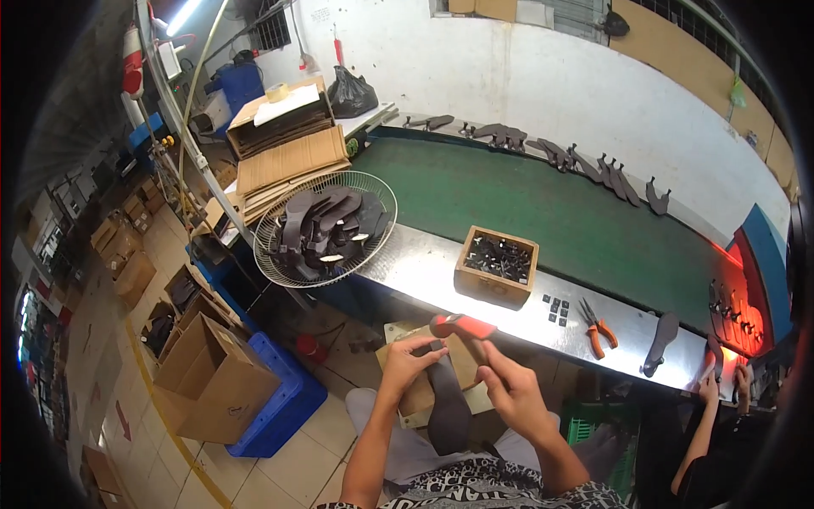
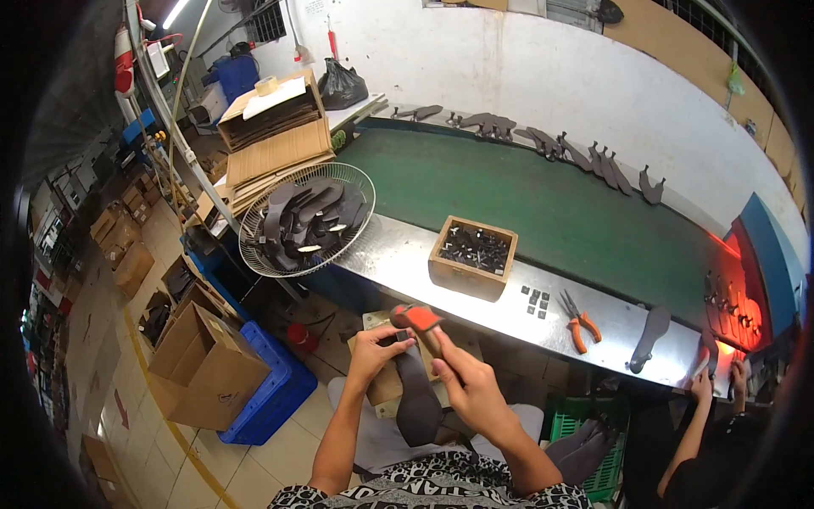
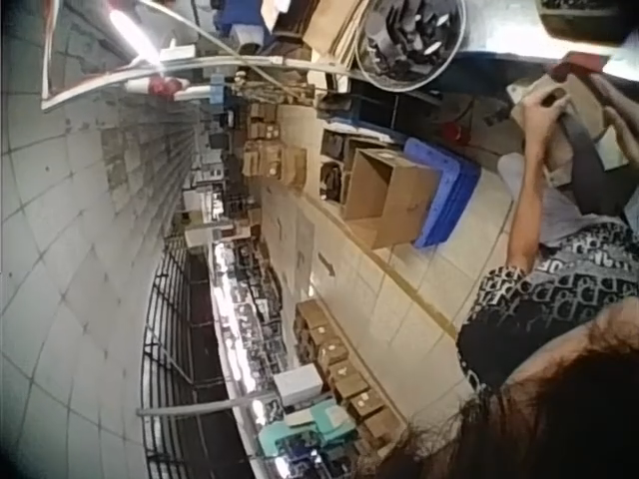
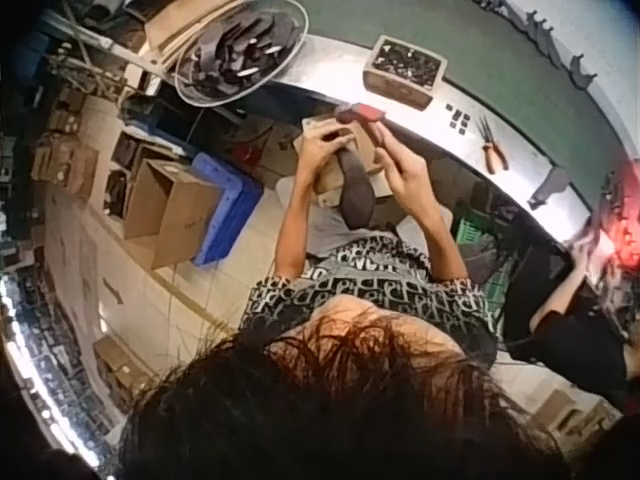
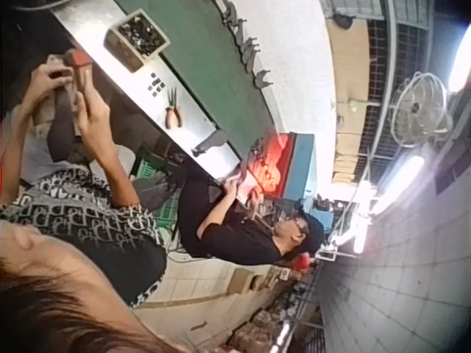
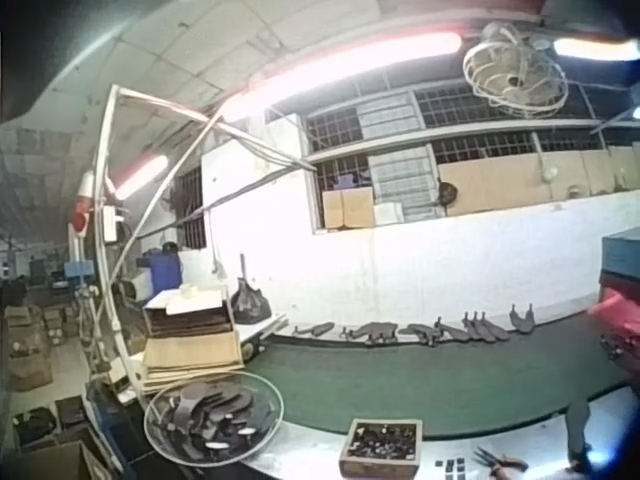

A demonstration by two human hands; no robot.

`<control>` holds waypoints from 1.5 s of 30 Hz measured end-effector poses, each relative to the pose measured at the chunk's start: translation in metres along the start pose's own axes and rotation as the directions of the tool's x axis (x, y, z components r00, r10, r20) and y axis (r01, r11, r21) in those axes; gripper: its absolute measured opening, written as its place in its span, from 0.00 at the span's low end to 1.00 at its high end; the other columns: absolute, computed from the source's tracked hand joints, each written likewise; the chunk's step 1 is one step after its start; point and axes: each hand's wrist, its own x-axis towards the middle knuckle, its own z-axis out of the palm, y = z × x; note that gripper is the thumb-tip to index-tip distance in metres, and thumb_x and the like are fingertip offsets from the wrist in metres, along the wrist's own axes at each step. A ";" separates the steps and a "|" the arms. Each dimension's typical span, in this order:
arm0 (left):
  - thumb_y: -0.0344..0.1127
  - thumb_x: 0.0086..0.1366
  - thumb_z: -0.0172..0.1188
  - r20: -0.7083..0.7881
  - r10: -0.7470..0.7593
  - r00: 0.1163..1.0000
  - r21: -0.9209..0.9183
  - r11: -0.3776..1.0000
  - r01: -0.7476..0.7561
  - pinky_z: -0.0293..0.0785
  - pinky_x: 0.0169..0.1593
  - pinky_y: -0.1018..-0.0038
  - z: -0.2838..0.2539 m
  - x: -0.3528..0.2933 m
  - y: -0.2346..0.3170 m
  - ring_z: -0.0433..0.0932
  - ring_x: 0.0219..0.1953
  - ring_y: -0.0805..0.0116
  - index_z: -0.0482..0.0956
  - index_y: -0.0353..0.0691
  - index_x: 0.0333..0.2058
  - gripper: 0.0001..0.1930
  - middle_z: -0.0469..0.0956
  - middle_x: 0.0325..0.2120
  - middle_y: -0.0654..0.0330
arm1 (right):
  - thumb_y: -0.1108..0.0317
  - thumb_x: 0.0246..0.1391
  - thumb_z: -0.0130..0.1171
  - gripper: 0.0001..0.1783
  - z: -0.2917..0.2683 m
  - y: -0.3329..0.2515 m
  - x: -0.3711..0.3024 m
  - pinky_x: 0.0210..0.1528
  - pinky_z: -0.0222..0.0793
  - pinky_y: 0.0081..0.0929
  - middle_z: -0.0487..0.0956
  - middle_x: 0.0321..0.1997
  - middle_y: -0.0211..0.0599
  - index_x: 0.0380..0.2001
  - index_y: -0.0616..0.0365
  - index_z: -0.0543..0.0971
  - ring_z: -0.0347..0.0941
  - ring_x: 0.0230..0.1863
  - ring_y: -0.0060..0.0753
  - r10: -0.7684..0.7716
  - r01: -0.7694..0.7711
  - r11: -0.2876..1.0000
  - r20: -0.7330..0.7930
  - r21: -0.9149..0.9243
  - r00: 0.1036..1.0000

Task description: Manually assemble and secure components of a shoe upper using tools.

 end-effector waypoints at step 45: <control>0.59 0.50 0.67 0.058 0.026 0.998 0.632 0.773 -0.057 0.16 0.65 0.40 -0.011 -0.017 -0.015 0.52 0.70 0.61 0.34 0.44 0.70 0.61 0.71 0.59 0.71 | 0.77 0.54 0.58 0.24 0.011 0.000 -0.026 0.29 0.72 0.36 0.77 0.34 0.52 0.56 0.61 0.72 0.77 0.31 0.49 -0.311 0.268 0.913 -0.097 -0.309 0.946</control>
